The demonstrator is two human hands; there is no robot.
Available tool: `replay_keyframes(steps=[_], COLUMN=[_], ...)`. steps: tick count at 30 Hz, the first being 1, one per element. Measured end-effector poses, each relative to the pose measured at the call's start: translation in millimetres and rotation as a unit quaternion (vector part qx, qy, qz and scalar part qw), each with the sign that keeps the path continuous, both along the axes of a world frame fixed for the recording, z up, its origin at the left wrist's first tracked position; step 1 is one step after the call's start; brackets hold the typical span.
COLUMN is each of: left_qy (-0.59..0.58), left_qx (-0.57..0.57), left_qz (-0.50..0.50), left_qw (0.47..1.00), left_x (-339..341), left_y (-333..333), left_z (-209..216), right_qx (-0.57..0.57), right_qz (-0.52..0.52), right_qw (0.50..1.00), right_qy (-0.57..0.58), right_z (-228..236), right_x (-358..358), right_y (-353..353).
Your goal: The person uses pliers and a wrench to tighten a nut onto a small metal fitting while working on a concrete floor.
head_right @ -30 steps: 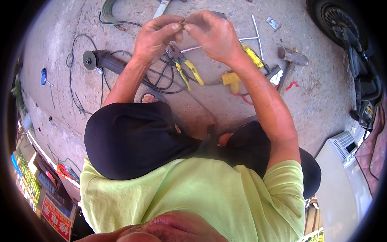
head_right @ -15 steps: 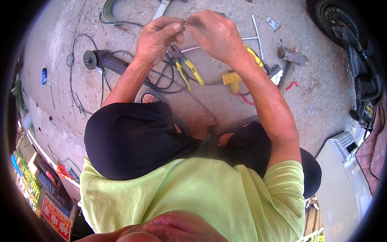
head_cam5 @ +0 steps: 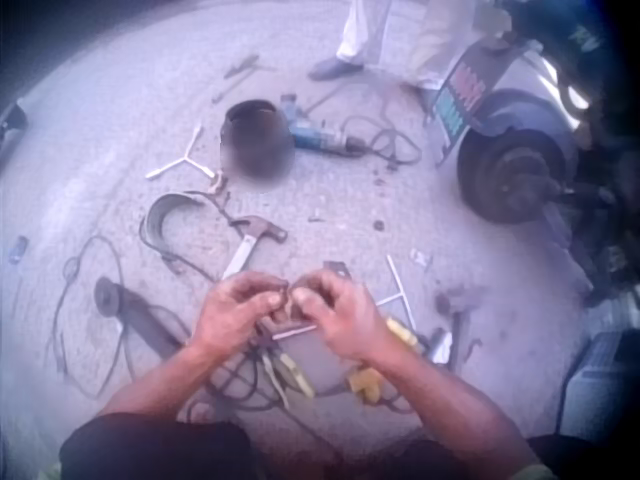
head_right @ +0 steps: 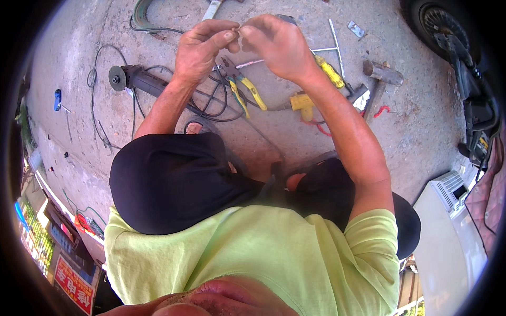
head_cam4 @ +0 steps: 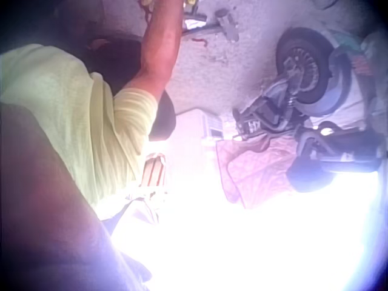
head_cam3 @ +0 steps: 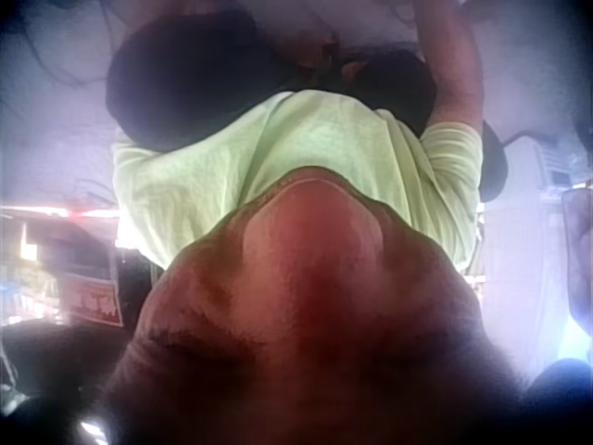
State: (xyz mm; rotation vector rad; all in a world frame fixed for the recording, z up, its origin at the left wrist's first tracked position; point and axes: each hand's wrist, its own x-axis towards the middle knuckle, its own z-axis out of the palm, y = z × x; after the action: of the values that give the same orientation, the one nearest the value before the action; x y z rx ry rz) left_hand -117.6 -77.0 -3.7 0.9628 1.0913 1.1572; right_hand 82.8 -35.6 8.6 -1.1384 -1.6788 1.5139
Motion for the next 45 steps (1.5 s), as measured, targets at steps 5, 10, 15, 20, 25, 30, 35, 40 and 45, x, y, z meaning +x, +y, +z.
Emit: replay_keyframes(steps=[5,10,15,20,25,30,35,40,45], left_qy=[0.049,0.064,0.090,0.077,0.087,0.082,0.061,0.045,0.065], left_qx=[0.029,0.020,0.028,0.035,0.039,0.043,0.036,0.039,0.048], left_qz=[0.001,0.006,0.006,0.001,0.014,0.027,0.025,0.028,0.027], left_qw=[0.998,0.998,0.996,0.996,0.995,0.995,0.997,0.998,0.996], left_x=[-1.1,0.9,2.9,2.8,0.6,1.7,2.3,1.3,1.6], left_y=[-1.0,-3.1,-4.4,-5.6,-3.7,-4.1,-5.0,-5.0,-6.3], left_z=[-0.2,5.8,11.7,11.4,6.5,6.8,6.8,1.6,5.4], right_qx=[-0.029,-0.025,-0.042,-0.080,-0.054,-0.046,0.064,0.054,0.039], right_qz=[0.015,0.027,0.023,0.021,0.003,0.004,0.000,0.009,0.021], right_qw=[0.999,0.999,0.999,0.997,0.998,0.999,0.998,0.998,0.999], right_qy=[0.003,-0.006,0.000,0.008,0.018,0.030,0.000,-0.008,-0.009], right_z=[-2.4,-0.7,-4.5,-2.7,-1.4,-1.8,-4.6,-0.6,2.2], right_x=[-0.2,-1.9,-3.9,-8.0,-10.9,-8.0,-6.2,-4.4,-4.0], right_y=[-0.1,-1.4,-5.1,-9.5,-11.4,-9.3,-9.0,-6.5,-6.7])
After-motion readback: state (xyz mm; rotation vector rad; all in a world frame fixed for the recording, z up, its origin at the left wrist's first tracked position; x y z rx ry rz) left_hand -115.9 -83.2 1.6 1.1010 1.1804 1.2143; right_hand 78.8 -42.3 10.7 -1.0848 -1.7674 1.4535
